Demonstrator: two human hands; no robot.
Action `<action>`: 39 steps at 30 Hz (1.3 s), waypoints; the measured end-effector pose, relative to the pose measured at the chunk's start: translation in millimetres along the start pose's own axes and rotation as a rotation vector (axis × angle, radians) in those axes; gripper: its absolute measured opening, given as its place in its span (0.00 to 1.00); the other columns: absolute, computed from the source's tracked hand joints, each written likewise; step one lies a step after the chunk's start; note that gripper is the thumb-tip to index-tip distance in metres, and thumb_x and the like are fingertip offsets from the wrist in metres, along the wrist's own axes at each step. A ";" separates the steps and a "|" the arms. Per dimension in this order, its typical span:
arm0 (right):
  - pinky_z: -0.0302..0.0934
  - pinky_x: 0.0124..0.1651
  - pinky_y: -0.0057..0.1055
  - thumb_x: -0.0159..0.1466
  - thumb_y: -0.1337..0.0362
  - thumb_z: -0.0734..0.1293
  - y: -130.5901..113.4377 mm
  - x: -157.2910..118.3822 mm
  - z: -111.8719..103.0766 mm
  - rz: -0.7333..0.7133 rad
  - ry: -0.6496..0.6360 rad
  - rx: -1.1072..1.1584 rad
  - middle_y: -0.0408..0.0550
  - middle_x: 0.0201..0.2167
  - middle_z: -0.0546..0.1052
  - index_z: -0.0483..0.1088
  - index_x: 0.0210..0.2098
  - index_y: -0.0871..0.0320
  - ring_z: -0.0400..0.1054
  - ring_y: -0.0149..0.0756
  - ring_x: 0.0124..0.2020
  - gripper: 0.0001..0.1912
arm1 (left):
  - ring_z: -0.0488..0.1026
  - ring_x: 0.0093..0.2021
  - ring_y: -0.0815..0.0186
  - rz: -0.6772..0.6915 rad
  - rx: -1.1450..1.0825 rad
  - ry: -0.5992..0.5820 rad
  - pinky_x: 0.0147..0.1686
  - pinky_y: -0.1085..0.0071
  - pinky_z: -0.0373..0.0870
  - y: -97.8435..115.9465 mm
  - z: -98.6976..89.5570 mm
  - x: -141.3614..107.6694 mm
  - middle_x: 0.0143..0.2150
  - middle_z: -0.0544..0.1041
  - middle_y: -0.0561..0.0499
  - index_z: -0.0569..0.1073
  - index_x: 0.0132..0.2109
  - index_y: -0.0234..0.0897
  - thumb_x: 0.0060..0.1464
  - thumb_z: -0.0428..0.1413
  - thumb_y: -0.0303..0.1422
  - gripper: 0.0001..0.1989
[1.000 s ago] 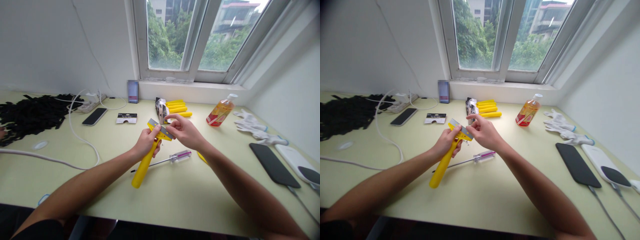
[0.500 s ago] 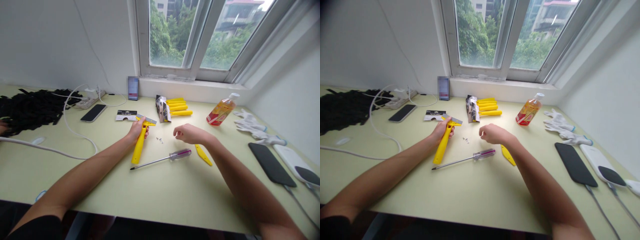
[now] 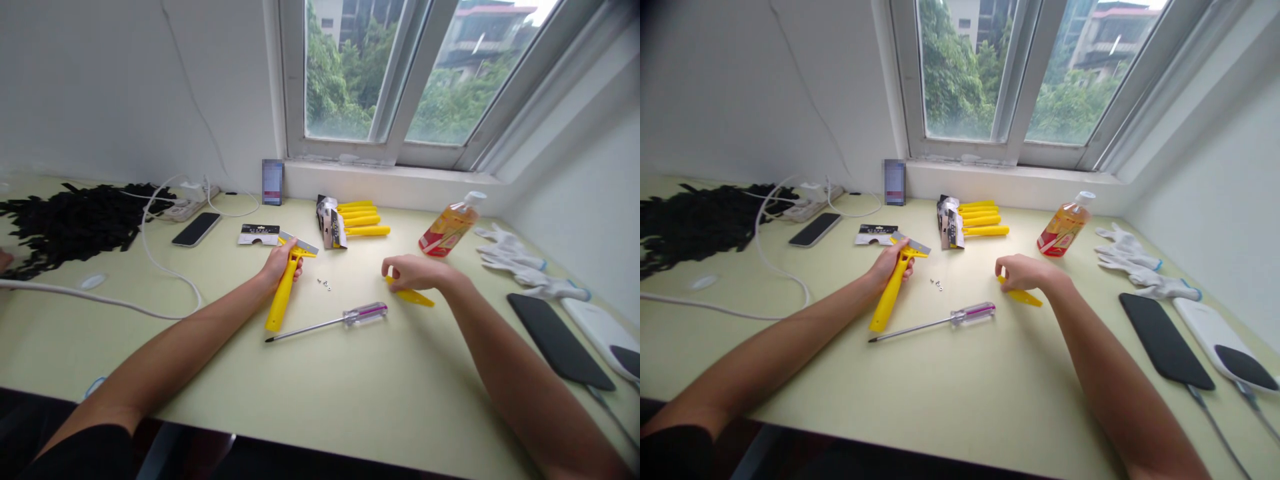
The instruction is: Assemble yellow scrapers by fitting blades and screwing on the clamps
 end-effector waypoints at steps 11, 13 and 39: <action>0.68 0.26 0.30 0.67 0.61 0.58 3.5 -7.7 -23.9 -0.004 0.394 0.748 0.45 0.28 0.72 0.58 0.57 0.53 0.73 0.36 0.27 0.19 | 0.63 0.14 0.72 -0.020 -0.018 -0.031 0.11 0.77 0.58 -0.8 -1.0 1.6 0.20 0.67 0.53 0.66 0.30 0.35 0.60 0.49 0.47 0.19; 0.68 0.25 0.29 0.65 0.64 0.60 5.3 -6.6 -19.5 -0.003 0.325 0.793 0.42 0.27 0.70 0.57 0.59 0.53 0.71 0.33 0.25 0.23 | 0.63 0.14 0.72 -0.025 -0.024 -0.043 0.11 0.77 0.58 -0.7 -0.4 2.0 0.20 0.66 0.53 0.66 0.30 0.35 0.60 0.49 0.47 0.20; 0.72 0.40 0.36 0.55 0.57 0.74 -60.2 -15.3 -36.2 -0.226 0.612 1.014 0.51 0.35 0.79 0.75 0.38 0.61 0.75 0.36 0.33 0.17 | 0.62 0.15 0.68 -0.027 -0.242 -0.243 0.14 0.74 0.53 3.8 34.4 -39.3 0.24 0.67 0.50 0.64 0.36 0.36 0.56 0.37 0.48 0.21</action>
Point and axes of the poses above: each hand's wrist, its own x-axis towards the middle knuckle, its own z-axis out of the palm, y = z × x, the point moved 4 cm from there along x, towards the middle knuckle
